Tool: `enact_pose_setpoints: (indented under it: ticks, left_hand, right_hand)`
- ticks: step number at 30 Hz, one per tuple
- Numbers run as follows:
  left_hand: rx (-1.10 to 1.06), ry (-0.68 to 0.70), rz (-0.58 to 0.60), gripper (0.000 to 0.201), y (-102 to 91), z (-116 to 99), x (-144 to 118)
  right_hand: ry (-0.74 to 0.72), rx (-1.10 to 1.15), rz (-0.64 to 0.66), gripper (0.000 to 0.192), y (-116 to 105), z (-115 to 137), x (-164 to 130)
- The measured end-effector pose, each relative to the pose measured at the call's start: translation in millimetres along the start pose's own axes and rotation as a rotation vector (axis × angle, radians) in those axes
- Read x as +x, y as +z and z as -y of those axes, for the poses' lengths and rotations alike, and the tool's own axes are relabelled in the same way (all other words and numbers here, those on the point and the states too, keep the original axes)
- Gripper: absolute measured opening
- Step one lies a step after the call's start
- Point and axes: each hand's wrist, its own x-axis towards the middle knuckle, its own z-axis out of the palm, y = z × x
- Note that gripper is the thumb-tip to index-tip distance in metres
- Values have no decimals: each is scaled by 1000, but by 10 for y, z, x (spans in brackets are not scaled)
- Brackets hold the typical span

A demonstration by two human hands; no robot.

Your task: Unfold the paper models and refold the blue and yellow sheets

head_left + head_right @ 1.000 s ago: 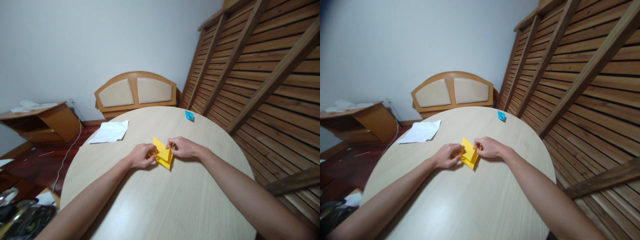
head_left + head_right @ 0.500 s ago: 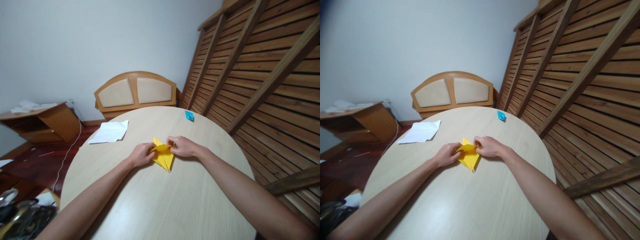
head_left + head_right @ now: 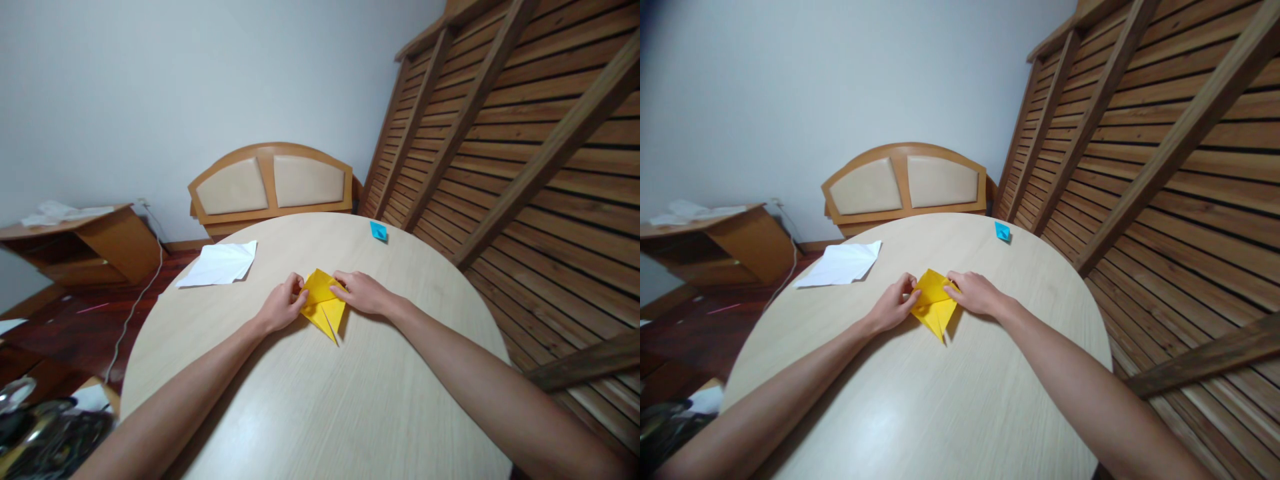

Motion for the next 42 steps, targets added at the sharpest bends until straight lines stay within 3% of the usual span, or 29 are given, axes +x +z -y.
enact_pose_setpoints:
  ticks: [7,20,34,42]
  left_hand:
    - [-95,3,21,19,-19,-66,4]
    - [-39,57,38,21,-31,-95,16]
    - [-90,67,-29,11,-13,-51,30]
    - [-38,22,-109,10,5,-26,57]
  right_hand:
    - [11,-8,-8,22,17,-1,3]
    - [-18,22,-13,19,22,37,-6]
    - [40,44,-58,13,29,80,-11]
    - [38,314,-72,18,81,132,-7]
